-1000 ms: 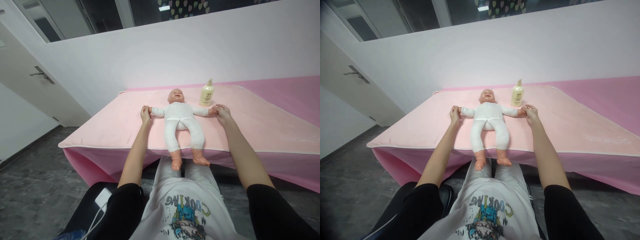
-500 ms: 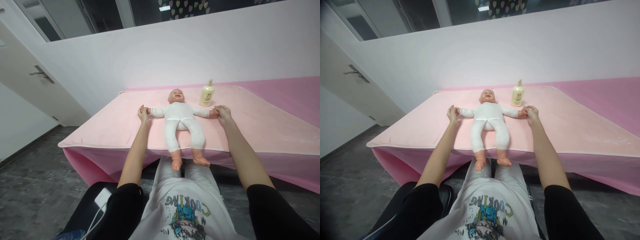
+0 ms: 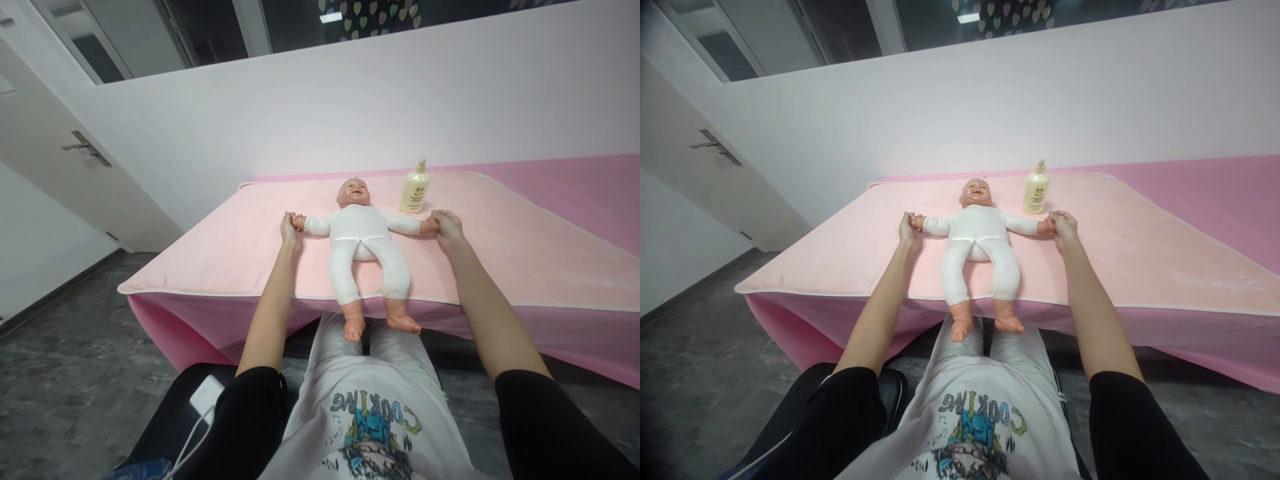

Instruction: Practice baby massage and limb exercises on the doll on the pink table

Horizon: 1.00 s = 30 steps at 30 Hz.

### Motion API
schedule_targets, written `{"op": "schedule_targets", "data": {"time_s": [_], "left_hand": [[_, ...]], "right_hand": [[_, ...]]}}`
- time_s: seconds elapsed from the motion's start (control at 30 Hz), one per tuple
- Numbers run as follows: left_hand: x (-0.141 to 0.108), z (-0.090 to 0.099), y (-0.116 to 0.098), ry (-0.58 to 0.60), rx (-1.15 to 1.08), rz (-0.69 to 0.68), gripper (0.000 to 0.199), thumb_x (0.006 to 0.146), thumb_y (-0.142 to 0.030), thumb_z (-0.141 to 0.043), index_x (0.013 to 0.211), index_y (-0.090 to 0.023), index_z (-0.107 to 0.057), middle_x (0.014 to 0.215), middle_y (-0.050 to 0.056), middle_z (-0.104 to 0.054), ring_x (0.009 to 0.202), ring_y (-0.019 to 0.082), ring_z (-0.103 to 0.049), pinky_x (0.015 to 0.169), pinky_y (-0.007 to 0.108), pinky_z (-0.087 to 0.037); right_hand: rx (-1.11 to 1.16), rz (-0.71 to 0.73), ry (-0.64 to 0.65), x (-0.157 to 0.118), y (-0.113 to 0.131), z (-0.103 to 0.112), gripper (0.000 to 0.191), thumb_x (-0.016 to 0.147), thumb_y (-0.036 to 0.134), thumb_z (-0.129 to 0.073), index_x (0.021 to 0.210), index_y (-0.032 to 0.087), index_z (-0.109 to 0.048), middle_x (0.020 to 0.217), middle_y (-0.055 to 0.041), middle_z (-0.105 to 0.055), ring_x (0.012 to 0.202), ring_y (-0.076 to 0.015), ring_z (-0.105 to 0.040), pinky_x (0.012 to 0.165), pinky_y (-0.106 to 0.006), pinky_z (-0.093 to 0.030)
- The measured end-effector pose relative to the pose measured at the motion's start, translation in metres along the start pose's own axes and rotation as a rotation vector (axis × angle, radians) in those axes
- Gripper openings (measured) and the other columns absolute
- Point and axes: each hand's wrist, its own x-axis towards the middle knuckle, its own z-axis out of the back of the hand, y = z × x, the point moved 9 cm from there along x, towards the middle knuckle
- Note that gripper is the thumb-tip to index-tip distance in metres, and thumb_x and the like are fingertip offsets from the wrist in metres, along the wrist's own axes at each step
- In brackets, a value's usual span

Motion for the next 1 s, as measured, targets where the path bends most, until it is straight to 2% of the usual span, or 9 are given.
{"op": "schedule_targets", "data": {"time_s": [0.27,0.67,0.87,1.0], "left_hand": [[-0.003,-0.006,0.000,0.039,0.051,-0.002,0.018,0.085,-0.036,-0.054,0.077,-0.019,-0.051,0.070,0.000,-0.060,0.065,0.013,-0.063,0.066,0.025,-0.044],[-0.004,-0.005,0.001,0.038,0.130,-0.004,0.009,0.081,-0.026,-0.059,0.080,-0.019,-0.053,0.078,0.000,-0.063,0.064,0.011,-0.060,0.064,0.025,-0.043],[-0.004,-0.006,-0.001,0.064,0.157,-0.027,0.017,0.071,-0.027,-0.066,0.079,-0.020,-0.053,0.079,0.000,-0.063,0.068,0.012,-0.060,0.064,0.025,-0.042],[-0.004,-0.006,-0.003,0.060,0.194,-0.048,0.026,0.063,-0.016,-0.067,0.085,-0.021,-0.053,0.075,-0.002,-0.063,0.070,0.012,-0.059,0.064,0.023,-0.040]], "right_hand": [[-0.040,-0.017,-0.004,-0.005,0.002,-0.002,0.014,0.074,0.006,-0.059,0.067,0.018,-0.053,0.055,0.0035,-0.055,0.052,-0.0061,-0.050,0.050,-0.014,-0.045],[-0.007,-0.088,0.122,-0.006,-0.004,-0.013,0.012,0.072,0.006,-0.056,0.073,0.018,-0.056,0.057,0.0029,-0.050,0.054,-0.0073,-0.048,0.050,-0.014,-0.044],[0.021,-0.162,0.111,-0.002,-0.009,-0.011,0.009,0.067,0.011,-0.057,0.073,0.017,-0.054,0.055,0.0033,-0.045,0.050,-0.0078,-0.045,0.047,-0.016,-0.042],[0.013,-0.179,0.128,-0.006,-0.009,-0.012,0.019,0.061,0.010,-0.055,0.078,0.018,-0.055,0.056,0.0035,-0.046,0.052,-0.0098,-0.047,0.047,-0.019,-0.044]]}}
